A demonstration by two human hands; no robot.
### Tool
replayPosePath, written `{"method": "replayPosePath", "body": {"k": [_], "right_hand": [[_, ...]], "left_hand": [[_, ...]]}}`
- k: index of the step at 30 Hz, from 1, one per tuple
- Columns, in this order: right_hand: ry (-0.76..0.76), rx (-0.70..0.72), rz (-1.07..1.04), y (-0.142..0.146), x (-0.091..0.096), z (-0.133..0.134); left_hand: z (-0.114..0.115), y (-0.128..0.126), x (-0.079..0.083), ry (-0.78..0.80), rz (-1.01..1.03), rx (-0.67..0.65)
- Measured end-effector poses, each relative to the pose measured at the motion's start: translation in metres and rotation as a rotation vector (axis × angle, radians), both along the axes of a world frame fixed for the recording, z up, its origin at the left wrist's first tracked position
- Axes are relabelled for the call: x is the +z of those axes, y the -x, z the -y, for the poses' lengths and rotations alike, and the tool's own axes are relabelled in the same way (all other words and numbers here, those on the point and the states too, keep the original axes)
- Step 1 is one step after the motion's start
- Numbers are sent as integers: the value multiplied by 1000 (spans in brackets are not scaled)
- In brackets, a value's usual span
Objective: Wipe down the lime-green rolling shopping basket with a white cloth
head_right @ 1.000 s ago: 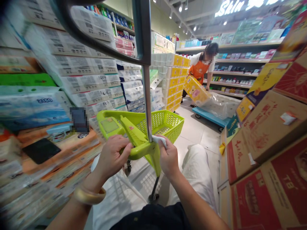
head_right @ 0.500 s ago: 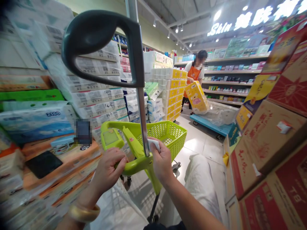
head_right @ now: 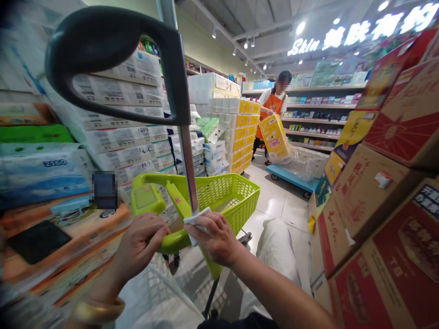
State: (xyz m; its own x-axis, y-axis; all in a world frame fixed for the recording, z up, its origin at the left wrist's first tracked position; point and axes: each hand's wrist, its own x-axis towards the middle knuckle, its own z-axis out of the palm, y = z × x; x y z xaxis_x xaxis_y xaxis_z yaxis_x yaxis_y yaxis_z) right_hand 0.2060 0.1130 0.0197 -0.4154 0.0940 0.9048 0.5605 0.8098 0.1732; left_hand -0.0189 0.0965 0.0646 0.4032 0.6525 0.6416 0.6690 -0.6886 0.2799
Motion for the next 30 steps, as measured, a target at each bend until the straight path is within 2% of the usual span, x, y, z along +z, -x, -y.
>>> {"method": "replayPosePath", "body": {"k": [2, 4, 7, 10, 13, 15, 17, 21, 23, 25, 28, 30], "right_hand": [[-55, -6, 79, -7, 10, -8], [-105, -19, 119, -12, 27, -17], [-115, -76, 93, -15, 49, -25], [-93, -94, 148, -14, 48, -22], [-121, 6, 316, -15, 37, -16], [-155, 52, 416, -17, 40, -15], [-201, 50, 461, -21, 58, -17], [-319, -29, 397, -23, 120, -23], [-339, -55, 351, -22, 141, -23], [-348, -40, 421, -20, 146, -21], [-382, 17, 680, -20, 139, -18], [-429, 30, 781, -21, 143, -19]], "left_hand": [[0, 0, 0, 2, 5, 0], [-1, 1, -1, 7, 13, -4], [-3, 2, -2, 12, 13, -15], [-4, 3, -3, -7, 21, -21], [-5, 3, -4, -33, 35, -20], [-5, 4, -4, -29, 33, -20], [-5, 5, -5, -15, 29, -23], [-5, 6, -6, -1, 31, -17], [-5, 6, -6, -5, 36, -5], [-4, 6, -6, -18, 41, 0], [-4, 7, -6, -40, 36, -12], [-5, 7, -6, -51, 33, -21]]}}
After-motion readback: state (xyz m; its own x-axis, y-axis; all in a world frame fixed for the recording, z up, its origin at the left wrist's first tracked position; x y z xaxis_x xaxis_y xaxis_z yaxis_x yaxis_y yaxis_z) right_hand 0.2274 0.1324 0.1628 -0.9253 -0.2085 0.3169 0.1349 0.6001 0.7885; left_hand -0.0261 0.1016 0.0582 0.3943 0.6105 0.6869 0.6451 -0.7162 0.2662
